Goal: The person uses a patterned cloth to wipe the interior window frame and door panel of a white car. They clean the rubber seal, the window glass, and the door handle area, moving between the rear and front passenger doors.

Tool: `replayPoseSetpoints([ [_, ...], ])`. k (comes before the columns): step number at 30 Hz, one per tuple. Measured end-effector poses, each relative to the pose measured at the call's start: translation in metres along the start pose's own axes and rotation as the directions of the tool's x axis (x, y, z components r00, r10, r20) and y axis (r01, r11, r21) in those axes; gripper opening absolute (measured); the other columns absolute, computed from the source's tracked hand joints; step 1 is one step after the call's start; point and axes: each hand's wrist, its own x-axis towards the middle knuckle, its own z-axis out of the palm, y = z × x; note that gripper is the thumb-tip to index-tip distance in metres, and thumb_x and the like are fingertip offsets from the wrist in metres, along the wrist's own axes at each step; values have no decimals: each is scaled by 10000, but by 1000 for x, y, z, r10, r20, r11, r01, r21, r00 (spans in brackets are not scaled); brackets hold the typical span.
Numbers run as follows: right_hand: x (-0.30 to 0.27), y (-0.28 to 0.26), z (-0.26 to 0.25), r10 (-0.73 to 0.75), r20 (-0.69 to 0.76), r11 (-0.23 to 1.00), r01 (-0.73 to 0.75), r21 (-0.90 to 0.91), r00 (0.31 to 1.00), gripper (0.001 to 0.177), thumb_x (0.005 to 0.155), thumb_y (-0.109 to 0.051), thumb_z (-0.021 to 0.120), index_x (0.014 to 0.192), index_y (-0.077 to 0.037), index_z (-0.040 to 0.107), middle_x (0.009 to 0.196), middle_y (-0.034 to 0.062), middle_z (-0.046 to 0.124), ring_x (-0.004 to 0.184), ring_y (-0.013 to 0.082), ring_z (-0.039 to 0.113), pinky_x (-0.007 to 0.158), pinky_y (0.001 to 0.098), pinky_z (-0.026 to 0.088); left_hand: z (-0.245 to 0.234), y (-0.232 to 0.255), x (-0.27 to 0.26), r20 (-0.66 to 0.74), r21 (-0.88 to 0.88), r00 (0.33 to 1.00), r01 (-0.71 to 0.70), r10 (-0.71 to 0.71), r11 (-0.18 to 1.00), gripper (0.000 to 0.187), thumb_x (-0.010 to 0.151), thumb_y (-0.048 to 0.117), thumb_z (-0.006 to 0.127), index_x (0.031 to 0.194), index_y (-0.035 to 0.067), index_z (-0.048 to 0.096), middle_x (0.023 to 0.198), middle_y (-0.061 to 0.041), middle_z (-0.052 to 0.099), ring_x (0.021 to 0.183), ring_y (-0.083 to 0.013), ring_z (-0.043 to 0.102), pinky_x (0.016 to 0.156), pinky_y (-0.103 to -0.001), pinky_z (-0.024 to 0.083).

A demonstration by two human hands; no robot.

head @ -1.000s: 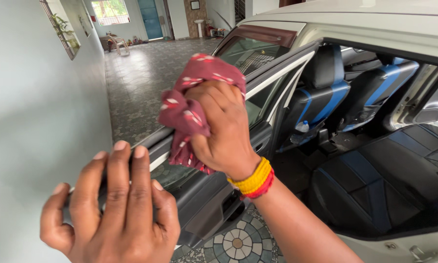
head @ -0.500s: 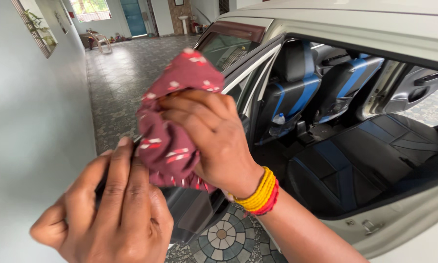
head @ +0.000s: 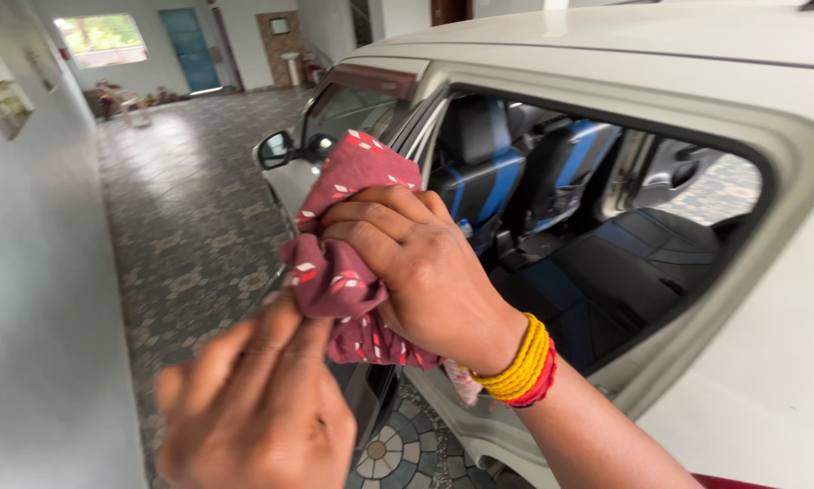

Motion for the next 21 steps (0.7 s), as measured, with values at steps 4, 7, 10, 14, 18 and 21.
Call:
replayPoseSetpoints([
  [4,-15,11,-29,40,27,994,-37,-99,999,253,880,-78,703,1125,-43,647,1201,73,692,1169,298,628,973,427,462,13,28,4,39,-202,998,-34,43,979,314,804,34,709,1108,64,784,1146,-61,771,923,-163,735,699,-339,482],
  [7,-29,25,-57,106,45,983,-97,-158,993,244,857,-109,730,1080,-48,650,1157,77,696,1126,316,632,924,434,462,29,55,7,33,-343,995,-72,89,936,261,833,38,705,1088,37,762,1137,-87,763,935,-181,744,738,-359,521],
  [10,-42,33,-84,151,60,971,-137,-194,987,225,861,-89,720,1074,-53,657,1141,68,701,1111,320,640,917,431,468,45,81,12,5,-388,992,-114,126,914,232,836,42,712,1063,5,741,1116,-117,753,901,-217,743,764,-379,543],
  [14,-52,36,-110,155,102,961,-126,-246,983,252,826,-48,700,1073,-46,655,1151,74,703,1103,320,645,894,420,471,56,97,16,-28,-398,996,-86,81,914,251,822,16,743,1071,-5,765,1069,-105,754,822,-236,719,743,-393,536],
  [18,-58,27,-124,178,161,950,-127,-285,971,359,688,-13,682,1045,-34,650,1142,91,700,1107,338,635,885,422,465,60,81,15,43,-551,999,34,-12,834,267,771,50,751,1037,50,771,1097,-90,761,929,-228,739,843,-380,559],
  [21,-58,15,-125,144,176,958,-92,-272,974,437,693,-26,689,1128,-35,658,1225,96,693,1146,319,637,923,415,474,58,60,13,115,-749,993,79,11,658,386,766,74,757,1148,21,748,1175,-117,746,1074,-245,748,962,-362,558],
])
